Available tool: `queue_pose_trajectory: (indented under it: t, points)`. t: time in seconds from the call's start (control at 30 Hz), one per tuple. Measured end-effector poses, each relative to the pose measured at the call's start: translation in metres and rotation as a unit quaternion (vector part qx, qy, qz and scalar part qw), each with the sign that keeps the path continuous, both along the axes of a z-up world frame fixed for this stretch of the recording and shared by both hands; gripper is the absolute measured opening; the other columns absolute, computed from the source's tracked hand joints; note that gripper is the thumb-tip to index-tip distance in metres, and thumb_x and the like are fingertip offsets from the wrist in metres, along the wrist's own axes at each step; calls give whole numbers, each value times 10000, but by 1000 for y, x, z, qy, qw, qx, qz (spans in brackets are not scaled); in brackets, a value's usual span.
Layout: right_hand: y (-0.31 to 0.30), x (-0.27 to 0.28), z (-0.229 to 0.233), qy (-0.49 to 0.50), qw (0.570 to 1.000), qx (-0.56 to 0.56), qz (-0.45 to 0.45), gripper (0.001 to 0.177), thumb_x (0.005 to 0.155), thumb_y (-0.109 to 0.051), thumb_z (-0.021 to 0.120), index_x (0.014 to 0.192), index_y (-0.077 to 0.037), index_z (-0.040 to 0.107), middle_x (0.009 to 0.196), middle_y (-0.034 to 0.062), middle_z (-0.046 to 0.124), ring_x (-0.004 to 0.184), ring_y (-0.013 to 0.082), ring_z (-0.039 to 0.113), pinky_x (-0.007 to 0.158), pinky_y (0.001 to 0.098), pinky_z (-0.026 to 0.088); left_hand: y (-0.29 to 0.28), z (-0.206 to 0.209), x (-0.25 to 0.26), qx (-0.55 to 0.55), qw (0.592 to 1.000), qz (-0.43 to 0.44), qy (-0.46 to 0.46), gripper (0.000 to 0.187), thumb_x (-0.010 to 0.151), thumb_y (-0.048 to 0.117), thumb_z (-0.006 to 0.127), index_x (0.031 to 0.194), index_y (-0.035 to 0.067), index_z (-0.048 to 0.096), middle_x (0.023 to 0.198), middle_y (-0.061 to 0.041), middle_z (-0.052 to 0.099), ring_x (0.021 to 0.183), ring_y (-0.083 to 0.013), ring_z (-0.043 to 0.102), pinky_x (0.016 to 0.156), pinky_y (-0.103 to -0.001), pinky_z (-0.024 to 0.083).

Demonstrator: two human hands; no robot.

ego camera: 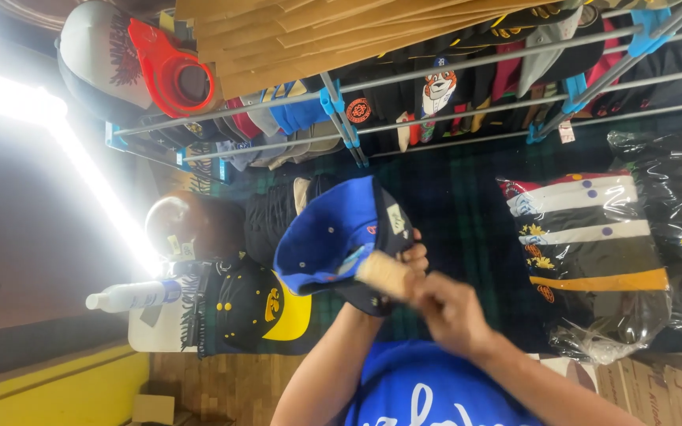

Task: The person is using a small brush to clean dust or lint off several baseball caps.

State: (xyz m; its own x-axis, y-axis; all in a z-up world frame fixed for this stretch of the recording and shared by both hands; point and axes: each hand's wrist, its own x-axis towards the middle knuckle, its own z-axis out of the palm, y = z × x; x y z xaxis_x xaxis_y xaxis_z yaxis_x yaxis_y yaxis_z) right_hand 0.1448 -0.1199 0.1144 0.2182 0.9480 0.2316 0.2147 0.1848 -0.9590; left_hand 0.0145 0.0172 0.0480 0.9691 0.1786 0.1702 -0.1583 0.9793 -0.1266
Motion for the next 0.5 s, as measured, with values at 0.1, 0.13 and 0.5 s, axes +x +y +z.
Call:
queue_pose_trajectory:
  t: [0.1, 0.13, 0.5]
  points:
    - [-14, -8, 32, -32, 982, 5, 186, 117, 924, -100, 711, 1013, -170, 683, 792, -10, 682, 660, 162, 655, 609, 310, 514, 6, -14, 0, -16, 995, 99, 22, 392, 1080, 299, 427, 1294, 60, 652, 818, -26, 508, 668, -145, 505, 582, -242, 458]
    - [-19, -9, 42, -86, 962, 41, 257, 307, 914, -130, 760, 1213, -186, 717, 795, 0, 688, 609, 226, 688, 552, 352, 526, 2, -14, -4, -38, 992, 116, 38, 349, 1064, 261, 470, 1265, 59, 670, 796, -12, 508, 643, -131, 518, 554, -218, 474]
    - [-2, 6, 28, -114, 992, -28, 43, 76, 892, -151, 672, 838, -180, 716, 865, -14, 746, 757, 154, 733, 700, 286, 547, 3, 4, 6, -52, 988, 73, 122, 343, 1031, 345, 470, 1165, 87, 652, 832, -72, 588, 565, -147, 457, 444, -233, 389]
